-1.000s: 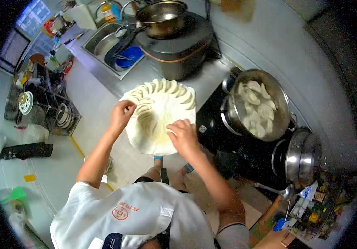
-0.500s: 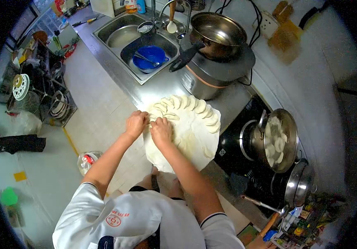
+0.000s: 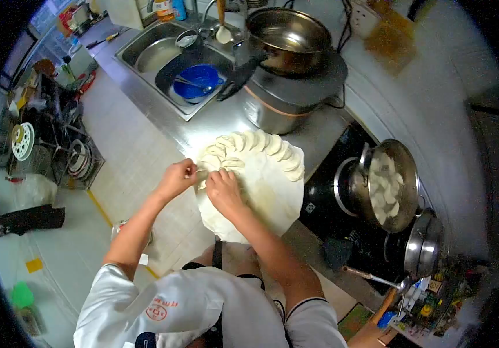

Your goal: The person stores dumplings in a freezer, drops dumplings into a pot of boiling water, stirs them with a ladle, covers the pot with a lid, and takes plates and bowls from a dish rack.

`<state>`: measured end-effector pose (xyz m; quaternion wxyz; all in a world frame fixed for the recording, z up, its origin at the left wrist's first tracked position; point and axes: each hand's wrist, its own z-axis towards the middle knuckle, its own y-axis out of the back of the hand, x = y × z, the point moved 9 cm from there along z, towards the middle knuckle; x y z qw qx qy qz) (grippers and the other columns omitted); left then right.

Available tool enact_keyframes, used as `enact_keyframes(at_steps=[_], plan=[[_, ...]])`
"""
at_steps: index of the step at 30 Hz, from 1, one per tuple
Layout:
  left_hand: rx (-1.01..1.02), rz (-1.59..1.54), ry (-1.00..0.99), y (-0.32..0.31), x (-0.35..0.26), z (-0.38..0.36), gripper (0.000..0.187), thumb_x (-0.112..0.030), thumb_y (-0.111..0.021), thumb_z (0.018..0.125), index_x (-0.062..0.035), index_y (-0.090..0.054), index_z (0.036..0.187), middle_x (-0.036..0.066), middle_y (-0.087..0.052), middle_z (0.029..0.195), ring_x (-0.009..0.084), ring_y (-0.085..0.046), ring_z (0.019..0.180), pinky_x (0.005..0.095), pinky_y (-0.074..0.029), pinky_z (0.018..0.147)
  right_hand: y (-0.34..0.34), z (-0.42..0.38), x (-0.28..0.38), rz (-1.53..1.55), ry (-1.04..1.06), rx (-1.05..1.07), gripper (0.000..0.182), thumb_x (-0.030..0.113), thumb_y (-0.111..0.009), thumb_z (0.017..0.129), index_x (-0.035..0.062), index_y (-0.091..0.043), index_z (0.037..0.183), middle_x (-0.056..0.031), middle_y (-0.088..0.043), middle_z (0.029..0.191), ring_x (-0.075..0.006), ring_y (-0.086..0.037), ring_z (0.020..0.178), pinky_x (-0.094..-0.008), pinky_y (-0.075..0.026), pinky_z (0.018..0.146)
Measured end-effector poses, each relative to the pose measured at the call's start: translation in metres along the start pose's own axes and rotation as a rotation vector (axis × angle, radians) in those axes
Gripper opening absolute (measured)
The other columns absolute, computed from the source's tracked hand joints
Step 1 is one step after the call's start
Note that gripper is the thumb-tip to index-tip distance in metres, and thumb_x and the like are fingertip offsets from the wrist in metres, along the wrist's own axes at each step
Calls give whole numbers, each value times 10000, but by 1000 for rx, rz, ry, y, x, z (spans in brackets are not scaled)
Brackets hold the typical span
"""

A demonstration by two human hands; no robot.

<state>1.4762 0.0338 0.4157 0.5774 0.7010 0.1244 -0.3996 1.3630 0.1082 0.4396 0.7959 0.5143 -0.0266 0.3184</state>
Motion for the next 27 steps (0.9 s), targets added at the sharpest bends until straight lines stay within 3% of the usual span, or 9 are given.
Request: enact_keyframes(at_steps=[4, 7, 12, 14, 16, 19, 22, 24, 27], plan=[[218, -596, 197, -3, -56, 2, 62, -54, -616, 813, -17, -573, 788, 30, -617, 720, 76, -567, 637, 246, -478, 576, 111, -20, -22, 129, -100, -46, 115, 94, -708, 719, 91, -611, 779, -29, -602, 863, -224, -542, 859, -359, -378, 745], [338, -565, -15, -23, -154, 26, 92, -49, -635, 854, -11, -551, 849, 15, -586, 797, 84, -569, 704, 228, -489, 640, 229, -42, -49, -19, -189, -141, 174, 18, -710, 699, 93, -617, 825, -15, -639, 880, -210, -576, 841, -347, -382, 717], [361, -378, -451, -90, -369, 47, 112, -85, -643, 856, -2, -572, 835, 45, -648, 834, 69, -567, 711, 248, -486, 633, 396, -111, -109, -397, -336, -314, 69, 73, -699, 759, 81, -647, 804, -58, -678, 879, -210, -600, 827, -347, -383, 744], [235, -203, -643, -134, -426, 56, 152, -181, -654, 828, -38, -605, 849, 90, -653, 709, 198, -640, 642, 341, -498, 610, 421, -142, -151, -476, -460, -289, 41, 101, -694, 764, 89, -658, 780, -63, -679, 842, -212, -597, 846, -356, -375, 757], [177, -106, -716, -191, -457, 68, 176, -224, -631, 804, -55, -624, 851, 158, -662, 775, 351, -649, 735, 451, -497, 648, 420, -171, -191, -555, -525, -208, 26, 100, -685, 762, 89, -661, 761, -60, -670, 820, -227, -595, 845, -370, -372, 761], [255, 123, -729, -274, -474, 81, 194, -236, -635, 775, -69, -639, 873, 169, -661, 808, 373, -641, 755, 479, -503, 675, 396, -214, -255, -616, -621, -89, 26, 97, -665, 759, 90, -676, 736, -60, -647, 776, -256, -587, 827, -416, -363, 768], [204, 243, -809, -301, -479, 81, 172, -185, -632, 755, -67, -642, 880, 141, -667, 844, 357, -630, 847, 457, -512, 711, 394, -227, -262, -673, -647, -47, 46, 119, -683, 738, 115, -703, 778, -43, -678, 845, -232, -601, 865, -403, -391, 778], [164, 345, -905, -288, -477, 72, 172, -153, -638, 741, -67, -641, 890, 129, -667, 875, 345, -615, 904, 444, -514, 733, 402, -226, -241, -632, -568, -80, 95, 132, -692, 760, 111, -709, 851, -47, -667, 895, -226, -571, 919, -407, -358, 806], [-89, 63, -872, -167, -463, 48, 212, -133, -687, 734, -71, -641, 932, 113, -655, 911, 312, -599, 908, 411, -504, 747, 429, -206, -169, -547, -469, -344, 158, 115, -699, 774, 107, -672, 930, -35, -654, 931, -218, -565, 899, -391, -371, 788]])
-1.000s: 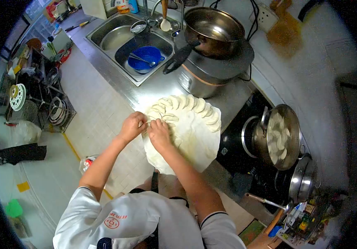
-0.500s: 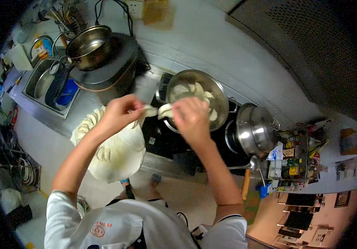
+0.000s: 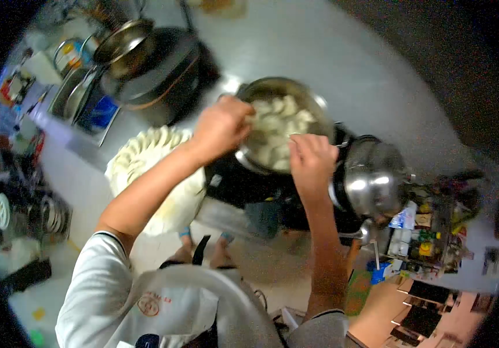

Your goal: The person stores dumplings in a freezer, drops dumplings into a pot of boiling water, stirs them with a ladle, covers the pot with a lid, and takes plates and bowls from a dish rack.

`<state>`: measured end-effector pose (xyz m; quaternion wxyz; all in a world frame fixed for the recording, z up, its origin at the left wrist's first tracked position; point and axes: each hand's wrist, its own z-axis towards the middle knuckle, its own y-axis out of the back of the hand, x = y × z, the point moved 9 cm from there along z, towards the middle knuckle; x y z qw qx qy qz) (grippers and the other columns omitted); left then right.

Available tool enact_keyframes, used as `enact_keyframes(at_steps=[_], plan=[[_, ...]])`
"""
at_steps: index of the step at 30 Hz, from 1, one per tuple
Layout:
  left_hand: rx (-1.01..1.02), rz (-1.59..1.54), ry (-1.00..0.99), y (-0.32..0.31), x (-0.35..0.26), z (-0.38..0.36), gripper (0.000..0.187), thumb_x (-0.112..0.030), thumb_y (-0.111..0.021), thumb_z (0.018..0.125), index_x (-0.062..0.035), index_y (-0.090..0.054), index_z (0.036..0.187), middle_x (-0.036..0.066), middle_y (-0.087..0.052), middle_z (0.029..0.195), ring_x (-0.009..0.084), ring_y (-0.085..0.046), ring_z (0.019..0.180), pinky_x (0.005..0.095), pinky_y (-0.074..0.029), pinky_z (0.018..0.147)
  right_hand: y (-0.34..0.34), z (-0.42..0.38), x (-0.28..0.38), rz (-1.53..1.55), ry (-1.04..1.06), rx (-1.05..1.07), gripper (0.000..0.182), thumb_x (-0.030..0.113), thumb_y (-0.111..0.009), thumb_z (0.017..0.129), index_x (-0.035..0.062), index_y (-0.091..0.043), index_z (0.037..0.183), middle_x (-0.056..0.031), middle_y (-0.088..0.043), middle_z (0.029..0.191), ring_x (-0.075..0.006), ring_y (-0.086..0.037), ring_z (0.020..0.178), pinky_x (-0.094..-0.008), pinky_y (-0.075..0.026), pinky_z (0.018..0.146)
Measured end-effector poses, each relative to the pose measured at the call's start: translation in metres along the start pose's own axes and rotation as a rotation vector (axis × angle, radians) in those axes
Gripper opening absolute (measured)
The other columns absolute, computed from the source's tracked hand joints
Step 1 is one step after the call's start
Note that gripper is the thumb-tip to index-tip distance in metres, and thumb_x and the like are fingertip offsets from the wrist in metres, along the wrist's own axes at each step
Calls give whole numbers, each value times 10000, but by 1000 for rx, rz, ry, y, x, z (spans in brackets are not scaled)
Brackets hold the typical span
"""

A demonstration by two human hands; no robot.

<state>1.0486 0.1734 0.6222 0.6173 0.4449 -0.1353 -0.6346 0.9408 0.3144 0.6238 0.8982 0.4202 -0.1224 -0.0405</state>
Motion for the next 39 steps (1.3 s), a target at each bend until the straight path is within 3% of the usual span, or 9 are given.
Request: enact_keyframes(at_steps=[2, 6, 12, 18, 28, 30, 32, 33, 39], plan=[[-248, -49, 103, 69, 33, -45, 120, -132, -674, 762, -62, -642, 854, 101, -645, 819, 291, -603, 811, 397, -493, 704, -4, -15, 44, 167, -62, 60, 161, 99, -702, 766, 103, -658, 921, -31, -651, 924, -231, -570, 879, -390, -376, 771], [-195, 12, 868, 111, 162, -206, 121, -181, -670, 828, -72, -652, 878, 106, -652, 817, 269, -625, 771, 366, -493, 666, -97, -60, 149, 543, -9, 314, 174, 90, -714, 752, 91, -662, 919, -44, -636, 904, -236, -572, 893, -387, -382, 755], [58, 77, 1094, 87, 214, -379, 158, -216, -668, 815, -77, -700, 883, 121, -685, 800, 283, -656, 722, 370, -510, 649, -245, -110, 235, 724, -134, 483, 223, 9, -693, 735, 78, -683, 946, -75, -622, 944, -277, -586, 879, -383, -449, 817], [98, 64, 1022, 74, 208, -386, 152, -222, -694, 783, -78, -646, 780, 103, -650, 759, 305, -619, 741, 415, -489, 635, -294, -108, 302, 617, 149, 511, 249, 18, -694, 711, 120, -705, 937, -24, -620, 914, -254, -556, 934, -378, -437, 816], [5, 216, 749, 87, 188, -361, 83, -151, -673, 776, -79, -636, 796, 112, -604, 730, 307, -615, 712, 414, -499, 616, -298, -107, 310, 405, 424, 520, 114, 127, -711, 643, 120, -681, 753, -19, -571, 835, -228, -539, 895, -370, -426, 766], [49, 210, 726, 83, 190, -364, 104, -157, -690, 778, -69, -640, 801, 108, -603, 719, 305, -612, 680, 411, -495, 588, -294, -110, 306, 434, 411, 524, 161, 168, -718, 634, 108, -658, 771, -22, -582, 865, -238, -543, 920, -375, -432, 777], [157, 193, 829, 73, 197, -375, 118, -152, -695, 772, -55, -632, 794, 112, -635, 743, 305, -629, 660, 390, -504, 595, -306, -122, 307, 401, 436, 705, 311, 196, -724, 667, 90, -640, 947, -30, -590, 915, -243, -534, 957, -381, -425, 808], [154, 149, 893, 74, 197, -374, 116, -141, -671, 783, -44, -608, 780, 125, -644, 735, 312, -634, 657, 397, -505, 601, -305, -125, 305, 374, 407, 618, 317, 204, -720, 691, 92, -634, 975, -27, -588, 912, -242, -517, 989, -375, -407, 835], [66, -23, 931, 99, 188, -345, 105, -109, -677, 799, -20, -625, 813, 134, -686, 769, 240, -684, 700, 339, -516, 606, -302, -128, 287, 453, 244, 625, 43, 136, -688, 660, 132, -674, 701, -35, -569, 851, -238, -503, 969, -368, -387, 820]])
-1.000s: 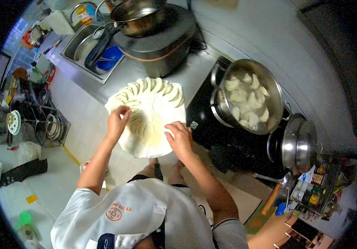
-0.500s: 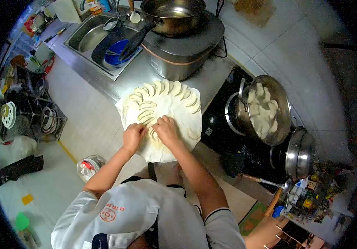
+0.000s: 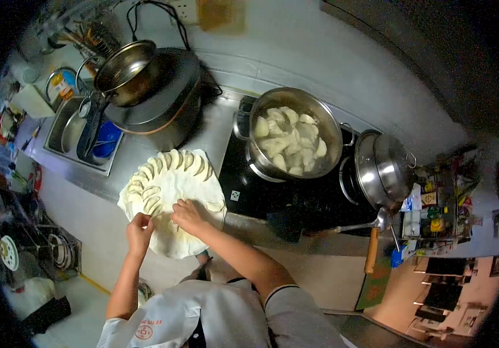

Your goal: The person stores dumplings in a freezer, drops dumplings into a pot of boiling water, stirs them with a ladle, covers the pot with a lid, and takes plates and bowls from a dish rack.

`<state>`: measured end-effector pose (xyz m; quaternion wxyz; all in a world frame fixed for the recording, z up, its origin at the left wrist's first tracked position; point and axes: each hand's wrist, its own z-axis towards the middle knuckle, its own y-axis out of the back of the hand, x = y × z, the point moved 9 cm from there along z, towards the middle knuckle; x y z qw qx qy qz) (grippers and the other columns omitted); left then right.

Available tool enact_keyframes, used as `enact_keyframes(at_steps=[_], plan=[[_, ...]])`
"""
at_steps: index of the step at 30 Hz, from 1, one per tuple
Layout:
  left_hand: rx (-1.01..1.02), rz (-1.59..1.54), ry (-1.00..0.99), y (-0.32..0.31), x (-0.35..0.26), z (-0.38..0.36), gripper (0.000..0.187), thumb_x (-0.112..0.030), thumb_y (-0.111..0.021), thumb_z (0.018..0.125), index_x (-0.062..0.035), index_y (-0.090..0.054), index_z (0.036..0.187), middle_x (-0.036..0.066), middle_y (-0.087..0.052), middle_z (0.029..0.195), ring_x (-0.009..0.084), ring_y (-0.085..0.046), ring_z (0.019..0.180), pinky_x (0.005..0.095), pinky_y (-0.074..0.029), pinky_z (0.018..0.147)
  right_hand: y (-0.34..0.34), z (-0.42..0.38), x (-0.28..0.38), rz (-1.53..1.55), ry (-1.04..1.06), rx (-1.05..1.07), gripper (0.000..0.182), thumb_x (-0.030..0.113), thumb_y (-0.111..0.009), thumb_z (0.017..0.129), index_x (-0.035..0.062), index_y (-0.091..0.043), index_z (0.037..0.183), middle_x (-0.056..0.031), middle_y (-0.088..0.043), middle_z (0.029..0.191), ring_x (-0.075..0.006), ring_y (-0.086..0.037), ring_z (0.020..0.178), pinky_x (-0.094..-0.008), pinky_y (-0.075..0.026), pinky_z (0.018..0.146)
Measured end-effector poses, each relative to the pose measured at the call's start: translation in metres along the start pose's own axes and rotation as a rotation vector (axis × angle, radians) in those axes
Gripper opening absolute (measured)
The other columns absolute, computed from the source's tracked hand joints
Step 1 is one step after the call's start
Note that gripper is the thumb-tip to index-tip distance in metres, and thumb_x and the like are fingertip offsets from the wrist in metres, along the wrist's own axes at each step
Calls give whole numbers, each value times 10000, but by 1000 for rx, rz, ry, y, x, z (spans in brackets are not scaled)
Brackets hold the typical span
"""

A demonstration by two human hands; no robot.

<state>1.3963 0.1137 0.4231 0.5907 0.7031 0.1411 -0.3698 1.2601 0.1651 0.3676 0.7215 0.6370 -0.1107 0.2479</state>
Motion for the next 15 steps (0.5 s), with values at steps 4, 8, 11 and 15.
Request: enact_keyframes(at_steps=[4, 8, 11, 15], plan=[[37, -243, -181, 2, -112, 20, 109, -100, -677, 813, -2, -636, 836, 116, -680, 744, 193, -672, 657, 298, -504, 571, 136, -37, 0, -19, 111, -313, 28, 154, -673, 677, 140, -668, 700, -17, -570, 805, -222, -528, 887, -367, -401, 752], [144, -335, -420, -22, -263, 48, 118, -114, -673, 841, -4, -630, 847, 73, -660, 744, 131, -628, 656, 266, -486, 577, 321, -82, -40, -353, 79, -576, 48, 128, -726, 705, 125, -691, 738, -19, -624, 798, -230, -575, 768, -383, -435, 708], [189, -206, -610, -73, -354, 75, 138, -138, -664, 840, -8, -624, 862, 103, -659, 746, 202, -648, 682, 321, -501, 616, 393, -104, -113, -444, -216, -546, 80, 147, -717, 768, 113, -741, 836, -60, -671, 896, -244, -556, 868, -404, -410, 778], [113, -41, -809, -167, -410, 105, 144, -161, -661, 787, -39, -625, 854, 177, -661, 816, 363, -645, 772, 439, -508, 683, 390, -118, -223, -475, -538, -409, 106, 170, -709, 782, 103, -750, 854, -84, -670, 897, -287, -546, 929, -421, -374, 831]])
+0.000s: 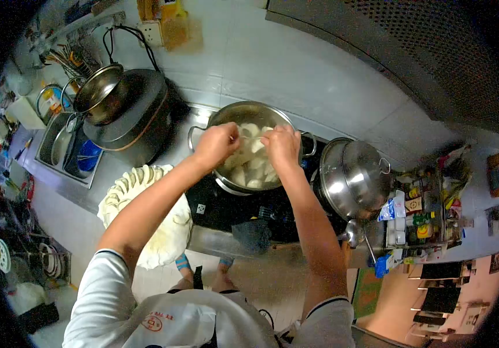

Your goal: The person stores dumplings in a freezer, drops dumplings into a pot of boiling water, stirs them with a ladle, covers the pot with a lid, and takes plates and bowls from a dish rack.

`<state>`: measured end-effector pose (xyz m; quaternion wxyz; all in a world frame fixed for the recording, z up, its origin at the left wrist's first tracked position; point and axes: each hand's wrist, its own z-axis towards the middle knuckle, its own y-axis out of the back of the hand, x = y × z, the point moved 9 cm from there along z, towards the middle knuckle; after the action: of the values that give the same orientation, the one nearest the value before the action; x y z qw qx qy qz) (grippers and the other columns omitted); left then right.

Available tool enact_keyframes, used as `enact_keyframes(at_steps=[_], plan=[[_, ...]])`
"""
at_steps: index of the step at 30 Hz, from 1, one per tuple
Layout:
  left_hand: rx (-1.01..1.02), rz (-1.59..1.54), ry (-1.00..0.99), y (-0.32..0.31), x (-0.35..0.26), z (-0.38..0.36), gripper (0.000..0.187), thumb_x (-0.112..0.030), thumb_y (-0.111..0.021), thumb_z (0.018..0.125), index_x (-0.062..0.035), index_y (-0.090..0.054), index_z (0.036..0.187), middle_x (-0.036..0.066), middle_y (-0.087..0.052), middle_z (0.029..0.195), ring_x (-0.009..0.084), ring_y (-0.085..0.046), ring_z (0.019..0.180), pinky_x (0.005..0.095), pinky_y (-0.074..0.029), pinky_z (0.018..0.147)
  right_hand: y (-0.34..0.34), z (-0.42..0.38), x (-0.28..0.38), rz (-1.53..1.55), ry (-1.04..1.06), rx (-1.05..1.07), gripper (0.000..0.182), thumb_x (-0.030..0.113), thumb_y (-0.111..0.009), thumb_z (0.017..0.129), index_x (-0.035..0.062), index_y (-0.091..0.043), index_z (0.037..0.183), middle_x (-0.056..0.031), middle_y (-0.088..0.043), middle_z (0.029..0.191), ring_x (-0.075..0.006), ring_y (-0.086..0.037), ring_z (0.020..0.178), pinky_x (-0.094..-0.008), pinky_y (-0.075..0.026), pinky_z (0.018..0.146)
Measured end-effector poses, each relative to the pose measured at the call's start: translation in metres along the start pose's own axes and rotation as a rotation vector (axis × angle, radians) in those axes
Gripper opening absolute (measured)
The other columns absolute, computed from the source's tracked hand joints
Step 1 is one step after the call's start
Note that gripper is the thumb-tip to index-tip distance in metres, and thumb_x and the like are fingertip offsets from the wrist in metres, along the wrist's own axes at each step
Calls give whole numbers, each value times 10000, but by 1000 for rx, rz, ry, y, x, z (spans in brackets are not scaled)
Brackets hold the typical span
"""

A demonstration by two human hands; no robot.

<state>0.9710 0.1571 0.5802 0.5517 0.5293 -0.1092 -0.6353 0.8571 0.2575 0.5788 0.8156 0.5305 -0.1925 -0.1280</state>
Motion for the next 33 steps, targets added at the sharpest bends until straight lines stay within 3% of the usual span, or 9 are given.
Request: enact_keyframes(at_steps=[3, 6, 8, 12, 14, 16, 18, 22, 33], plan=[[122, 105, 45, -51, 12, 19, 160, -170, -664, 778, -55, -630, 885, 171, -665, 890, 365, -642, 828, 455, -507, 707, -32, 7, -25, -94, -105, 129, 101, 182, -701, 784, 99, -746, 820, -86, -670, 919, -295, -541, 947, -439, -364, 848], [200, 203, -50, -46, 0, 15, 206, -190, -671, 782, -67, -636, 942, 162, -663, 955, 362, -638, 862, 458, -508, 729, -27, 6, -24, -250, -13, 85, 207, 186, -713, 772, 106, -730, 962, -89, -689, 969, -263, -572, 983, -420, -413, 847], [24, 176, -91, -5, -3, 10, 250, -198, -669, 788, -75, -638, 1003, 150, -663, 980, 353, -641, 871, 455, -510, 733, 4, -2, 0, -398, 91, -73, 79, 129, -659, 796, 75, -716, 800, -81, -675, 948, -268, -553, 936, -450, -384, 826], [-339, 60, 4, 137, 20, -74, 194, -166, -681, 825, -55, -657, 983, 123, -666, 919, 266, -655, 808, 345, -519, 713, 73, -67, 95, 296, 211, -310, 160, 113, -644, 806, 84, -681, 959, -84, -659, 901, -267, -567, 878, -413, -405, 777], [-424, -75, 213, 169, 77, -150, 139, -147, -682, 855, -23, -664, 914, 122, -655, 838, 211, -626, 711, 296, -496, 668, 31, -111, 162, 517, 296, -57, 139, 135, -663, 811, 93, -679, 943, -69, -634, 912, -257, -559, 883, -408, -400, 773], [-265, 113, 578, 161, 140, -241, 163, -195, -676, 833, -43, -662, 889, 107, -639, 743, 239, -626, 681, 340, -488, 633, -36, -155, 207, 564, 294, 117, 155, 108, -689, 779, 97, -673, 933, -54, -611, 920, -247, -551, 901, -405, -396, 774], [-197, 91, 717, 140, 169, -320, 171, -199, -670, 832, -38, -668, 887, 115, -653, 758, 246, -624, 655, 349, -488, 622, -98, -180, 217, 613, 135, 225, 208, 48, -722, 725, 83, -695, 928, -54, -626, 937, -259, -566, 902, -375, -418, 770], [-240, 38, 924, 126, 206, -416, 137, -156, -690, 803, -61, -668, 899, 95, -656, 777, 246, -630, 702, 354, -500, 632, -131, -179, 232, 455, 89, 147, 265, 85, -755, 690, 87, -686, 945, -58, -599, 965, -265, -547, 934, -388, -407, 772], [-209, 421, 523, 135, 218, -385, 124, -138, -718, 724, -103, -638, 811, 63, -581, 760, 255, -595, 742, 381, -494, 615, -174, -186, 240, 177, 289, 29, 186, 134, -767, 645, 113, -655, 792, -18, -546, 868, -244, -506, 882, -396, -380, 731]])
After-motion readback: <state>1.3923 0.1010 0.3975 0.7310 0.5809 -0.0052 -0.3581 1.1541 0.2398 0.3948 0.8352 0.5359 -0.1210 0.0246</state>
